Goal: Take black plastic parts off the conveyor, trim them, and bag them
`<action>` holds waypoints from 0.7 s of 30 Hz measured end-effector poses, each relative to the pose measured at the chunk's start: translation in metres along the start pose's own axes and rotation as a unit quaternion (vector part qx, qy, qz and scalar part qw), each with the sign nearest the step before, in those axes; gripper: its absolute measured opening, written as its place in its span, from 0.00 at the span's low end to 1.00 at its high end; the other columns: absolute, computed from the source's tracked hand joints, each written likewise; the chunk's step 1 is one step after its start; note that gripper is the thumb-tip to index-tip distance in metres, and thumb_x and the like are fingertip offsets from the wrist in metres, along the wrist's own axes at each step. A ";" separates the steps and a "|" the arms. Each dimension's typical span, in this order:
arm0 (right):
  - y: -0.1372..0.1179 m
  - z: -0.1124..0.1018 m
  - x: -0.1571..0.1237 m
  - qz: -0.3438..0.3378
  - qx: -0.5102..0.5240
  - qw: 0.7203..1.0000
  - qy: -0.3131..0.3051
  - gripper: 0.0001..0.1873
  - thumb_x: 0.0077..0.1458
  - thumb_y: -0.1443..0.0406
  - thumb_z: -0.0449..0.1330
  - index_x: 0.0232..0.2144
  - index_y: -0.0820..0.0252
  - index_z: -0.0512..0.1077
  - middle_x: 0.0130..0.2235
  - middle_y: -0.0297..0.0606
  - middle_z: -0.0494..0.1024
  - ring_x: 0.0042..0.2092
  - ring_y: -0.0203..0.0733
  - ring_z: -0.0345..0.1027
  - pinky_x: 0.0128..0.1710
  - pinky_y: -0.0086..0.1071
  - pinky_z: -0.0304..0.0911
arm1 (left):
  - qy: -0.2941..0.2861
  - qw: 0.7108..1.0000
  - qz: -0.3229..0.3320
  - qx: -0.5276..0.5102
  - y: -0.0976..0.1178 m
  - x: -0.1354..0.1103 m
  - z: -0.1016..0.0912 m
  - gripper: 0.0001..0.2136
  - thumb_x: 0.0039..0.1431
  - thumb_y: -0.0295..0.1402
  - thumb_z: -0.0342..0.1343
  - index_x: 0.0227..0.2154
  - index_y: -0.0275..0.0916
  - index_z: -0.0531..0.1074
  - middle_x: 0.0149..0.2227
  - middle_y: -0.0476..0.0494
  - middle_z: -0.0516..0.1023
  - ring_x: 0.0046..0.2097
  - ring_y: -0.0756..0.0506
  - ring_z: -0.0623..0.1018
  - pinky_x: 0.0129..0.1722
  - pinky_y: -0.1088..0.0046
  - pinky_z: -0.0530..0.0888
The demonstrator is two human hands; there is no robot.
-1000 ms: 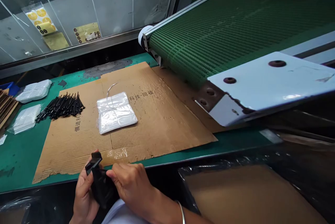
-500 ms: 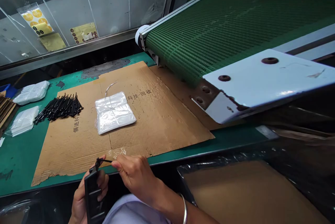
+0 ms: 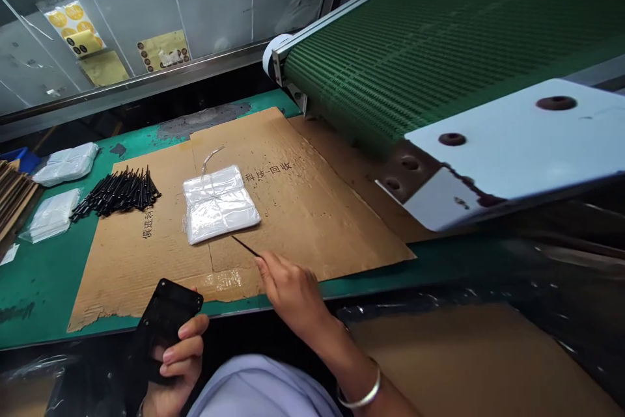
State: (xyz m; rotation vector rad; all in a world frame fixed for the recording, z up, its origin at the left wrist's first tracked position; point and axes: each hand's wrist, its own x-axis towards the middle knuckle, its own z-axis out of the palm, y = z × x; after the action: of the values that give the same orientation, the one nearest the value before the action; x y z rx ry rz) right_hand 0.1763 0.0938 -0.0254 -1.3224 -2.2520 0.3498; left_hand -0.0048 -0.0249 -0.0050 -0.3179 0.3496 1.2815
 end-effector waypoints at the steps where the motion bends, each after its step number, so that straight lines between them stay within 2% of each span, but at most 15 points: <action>1: 0.008 0.000 0.000 0.019 -0.043 0.999 0.014 0.23 0.63 0.59 0.37 0.27 0.60 0.67 0.24 0.37 0.74 0.24 0.37 0.66 0.22 0.29 0.48 | 0.002 1.000 0.005 -0.008 0.000 -0.001 0.000 0.04 0.51 0.24 0.51 0.23 0.33 0.65 0.25 0.51 0.59 0.19 0.62 0.59 0.13 0.96 0.55; 4: 0.032 0.001 -0.002 0.076 -0.174 0.981 0.040 0.22 0.62 0.60 0.40 0.25 0.59 0.68 0.25 0.38 0.73 0.24 0.38 0.64 0.22 0.31 0.45 | 0.011 1.000 0.006 -0.026 -0.001 0.001 -0.001 0.02 0.53 0.26 0.49 0.28 0.35 0.66 0.25 0.51 0.58 0.19 0.61 0.59 0.13 0.94 0.58; 6: 0.044 0.002 -0.001 0.089 -0.238 0.966 0.045 0.20 0.61 0.61 0.42 0.24 0.60 0.69 0.24 0.40 0.72 0.25 0.41 0.63 0.23 0.32 0.46 | 0.014 0.999 0.001 -0.043 -0.002 0.003 -0.003 0.03 0.54 0.27 0.50 0.32 0.35 0.67 0.24 0.52 0.58 0.20 0.59 0.60 0.14 0.92 0.60; 9: 0.054 0.003 0.002 0.083 -0.290 0.952 0.056 0.17 0.59 0.62 0.46 0.26 0.61 0.71 0.24 0.43 0.71 0.30 0.47 0.62 0.28 0.35 0.50 | 0.022 0.998 0.013 -0.053 -0.005 0.008 -0.003 0.05 0.53 0.26 0.50 0.34 0.35 0.68 0.23 0.52 0.58 0.21 0.57 0.62 0.17 0.89 0.62; 11: 0.051 0.004 0.004 0.087 -0.285 0.951 0.080 0.15 0.58 0.61 0.47 0.33 0.64 0.71 0.30 0.47 0.72 0.34 0.51 0.61 0.31 0.38 0.52 | 0.037 0.998 0.033 -0.046 -0.005 0.011 -0.003 0.07 0.54 0.26 0.48 0.35 0.36 0.69 0.23 0.52 0.59 0.22 0.56 0.63 0.18 0.86 0.64; 13: 0.037 0.005 0.003 0.059 -0.216 0.968 0.109 0.16 0.58 0.61 0.47 0.39 0.65 0.69 0.35 0.51 0.72 0.37 0.53 0.61 0.33 0.41 0.55 | 0.065 0.995 0.062 -0.041 -0.004 0.014 -0.004 0.08 0.54 0.26 0.47 0.36 0.35 0.69 0.25 0.49 0.63 0.25 0.54 0.67 0.23 0.82 0.67; 15: 0.012 0.008 -0.003 -0.035 -0.077 0.990 0.113 0.17 0.59 0.59 0.46 0.43 0.64 0.67 0.37 0.50 0.72 0.40 0.50 0.62 0.36 0.41 0.58 | 0.100 0.990 0.091 -0.041 -0.002 0.016 -0.006 0.09 0.55 0.26 0.47 0.36 0.36 0.71 0.29 0.45 0.70 0.31 0.52 0.71 0.29 0.78 0.70; 16: -0.003 0.011 -0.007 -0.102 0.006 0.990 0.102 0.19 0.59 0.57 0.45 0.45 0.64 0.65 0.37 0.48 0.72 0.41 0.49 0.63 0.38 0.40 0.59 | 0.118 0.987 0.098 -0.038 -0.001 0.018 -0.006 0.10 0.56 0.25 0.46 0.36 0.36 0.71 0.31 0.44 0.72 0.33 0.51 0.73 0.32 0.76 0.71; 18: -0.032 0.020 -0.017 -0.212 0.127 0.967 0.066 0.25 0.59 0.52 0.43 0.49 0.63 0.60 0.39 0.47 0.72 0.43 0.47 0.64 0.40 0.40 0.62 | 0.145 0.984 0.099 -0.025 0.000 0.021 -0.008 0.12 0.56 0.24 0.44 0.35 0.38 0.73 0.35 0.44 0.76 0.37 0.50 0.74 0.37 0.74 0.71; 19: -0.045 0.025 -0.022 -0.245 0.160 0.955 0.053 0.26 0.58 0.51 0.44 0.50 0.64 0.58 0.40 0.47 0.72 0.44 0.47 0.64 0.41 0.40 0.62 | 0.152 0.983 0.100 -0.015 -0.001 0.023 -0.008 0.12 0.56 0.23 0.44 0.35 0.38 0.73 0.35 0.44 0.77 0.38 0.50 0.75 0.38 0.74 0.71; 21: -0.061 0.033 -0.026 -0.261 0.194 0.944 0.047 0.22 0.59 0.56 0.47 0.51 0.64 0.56 0.41 0.48 0.72 0.44 0.46 0.64 0.41 0.41 0.63 | 0.154 0.981 0.121 0.009 -0.006 0.026 -0.009 0.12 0.53 0.21 0.47 0.33 0.38 0.74 0.36 0.44 0.78 0.40 0.50 0.75 0.42 0.75 0.70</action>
State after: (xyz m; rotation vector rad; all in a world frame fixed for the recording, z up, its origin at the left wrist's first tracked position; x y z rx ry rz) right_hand 0.1239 0.0418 -0.0328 -0.5054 -2.2011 0.4894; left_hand 0.0063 -0.0076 -0.0241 -0.4702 0.6797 1.4688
